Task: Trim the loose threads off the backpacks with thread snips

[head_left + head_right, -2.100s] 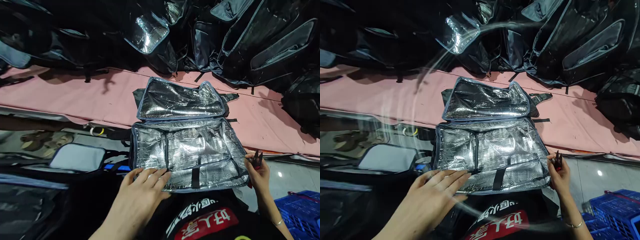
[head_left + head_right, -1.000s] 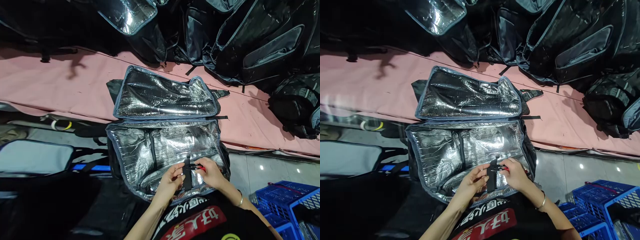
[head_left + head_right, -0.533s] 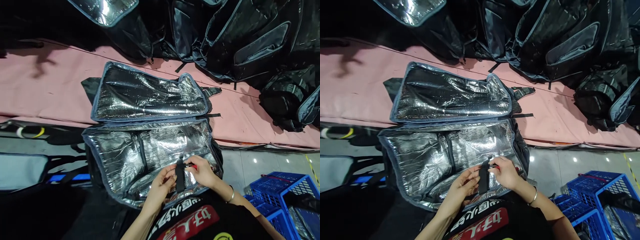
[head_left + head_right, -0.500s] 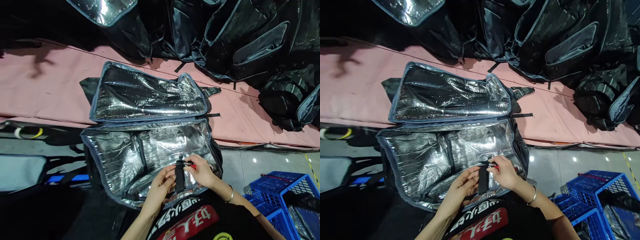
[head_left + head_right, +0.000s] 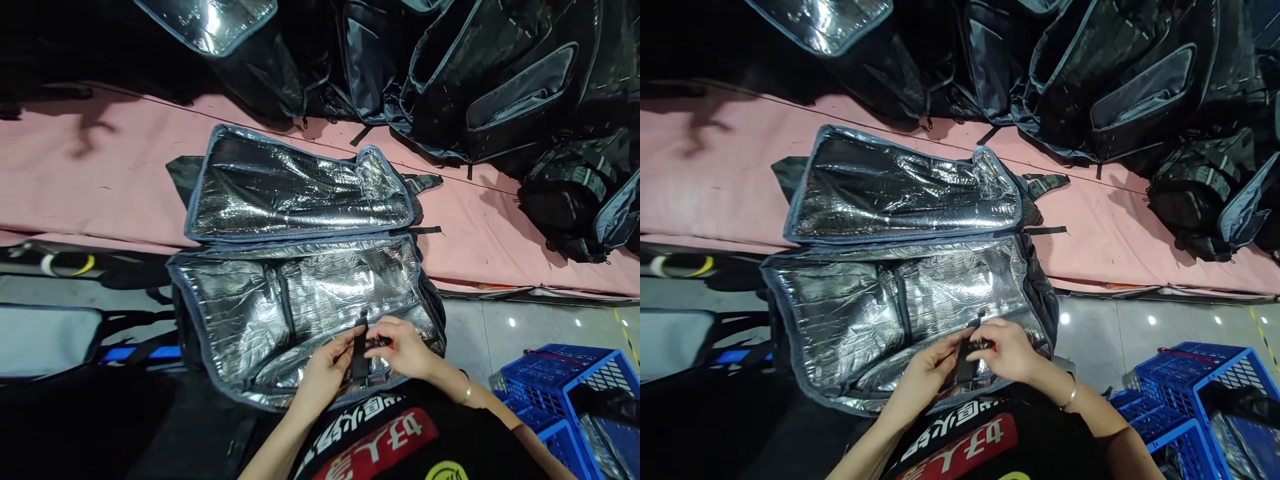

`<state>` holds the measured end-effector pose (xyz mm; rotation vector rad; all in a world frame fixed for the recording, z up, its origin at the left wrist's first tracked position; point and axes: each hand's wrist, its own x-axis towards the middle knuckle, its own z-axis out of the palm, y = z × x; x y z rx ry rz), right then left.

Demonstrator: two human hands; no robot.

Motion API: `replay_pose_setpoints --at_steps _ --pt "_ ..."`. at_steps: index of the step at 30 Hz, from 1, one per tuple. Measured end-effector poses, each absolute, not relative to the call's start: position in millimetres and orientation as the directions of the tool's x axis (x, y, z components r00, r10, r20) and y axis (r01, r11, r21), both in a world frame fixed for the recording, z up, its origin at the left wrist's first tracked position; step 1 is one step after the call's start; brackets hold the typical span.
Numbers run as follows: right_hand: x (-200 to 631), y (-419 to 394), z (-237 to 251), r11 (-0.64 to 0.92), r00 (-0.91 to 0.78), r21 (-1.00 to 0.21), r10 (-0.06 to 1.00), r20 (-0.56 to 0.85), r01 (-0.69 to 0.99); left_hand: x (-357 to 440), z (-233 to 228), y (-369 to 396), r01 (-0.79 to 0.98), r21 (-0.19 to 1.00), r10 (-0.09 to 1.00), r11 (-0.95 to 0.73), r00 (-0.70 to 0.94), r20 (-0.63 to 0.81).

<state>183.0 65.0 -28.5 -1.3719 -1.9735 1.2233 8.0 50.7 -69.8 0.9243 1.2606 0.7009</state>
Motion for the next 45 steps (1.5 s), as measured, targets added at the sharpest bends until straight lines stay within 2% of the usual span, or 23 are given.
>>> replay_pose_setpoints --at_steps 3,7,11,14,18,22,24,28,31,33,35,36,38,41,43,45 --pt "194 60 -2 0.215 -0.566 -0.88 0.821 -0.072 0.424 8 -68 56 0.095 0.869 0.861 0.486 0.118 -0.495" --pt "195 59 3 0.142 -0.494 -0.886 0.863 -0.108 0.442 12 -66 61 -0.006 0.814 0.813 0.58 0.05 -0.579" --pt "187 61 -11 0.084 -0.406 -0.892 0.906 -0.117 0.444 14 -64 64 -0.035 0.807 0.808 0.589 0.054 -0.587" --pt "186 61 -18 0.055 -0.338 -0.882 0.933 -0.121 0.469 12 -63 64 -0.04 0.807 0.807 0.59 0.073 -0.586" --pt "187 60 -16 0.068 -0.328 -0.881 0.939 -0.102 0.468 11 -64 60 -0.045 0.825 0.824 0.563 0.095 -0.558" --pt "181 61 -16 0.086 -0.311 -0.867 0.947 -0.082 0.49 8 -68 56 0.13 0.907 0.899 0.4 0.136 -0.416" --pt "174 65 -22 0.08 -0.264 -0.82 0.96 -0.088 0.566 7 -68 56 0.182 0.914 0.899 0.362 0.19 -0.394" --pt "165 75 -39 0.04 -0.196 -0.68 0.968 -0.154 0.732 6 -61 57 0.051 0.888 0.836 0.457 0.318 -0.448" --pt "170 73 -31 0.034 -0.181 -0.75 0.977 -0.115 0.661 4 -56 56 0.016 0.891 0.842 0.454 0.317 -0.435" --pt "182 64 -10 0.078 -0.19 -0.83 0.981 -0.034 0.552 3 -53 57 0.145 0.903 0.864 0.404 0.265 -0.429" --pt "199 51 16 0.184 -0.236 -0.878 0.968 0.084 0.442 2 -48 57 0.362 0.875 0.882 0.322 0.221 -0.416" --pt "210 45 29 0.224 -0.231 -0.885 0.963 0.137 0.409 2 -44 57 0.472 0.837 0.885 0.277 0.214 -0.413" --pt "231 37 46 0.231 -0.117 -0.861 0.973 0.199 0.452 3 -36 57 0.653 0.732 0.879 0.194 0.215 -0.425" --pt "255 33 49 0.079 0.066 -0.789 0.986 0.15 0.61 7 -25 56 0.812 0.575 0.875 0.101 0.202 -0.44" --pt "262 35 40 -0.004 0.054 -0.714 0.997 0.047 0.7 10 -22 56 0.854 0.517 0.881 0.056 0.201 -0.429" --pt "263 37 29 -0.048 0.018 -0.653 0.998 -0.053 0.756 12 -24 55 0.862 0.507 0.877 0.03 0.22 -0.427"
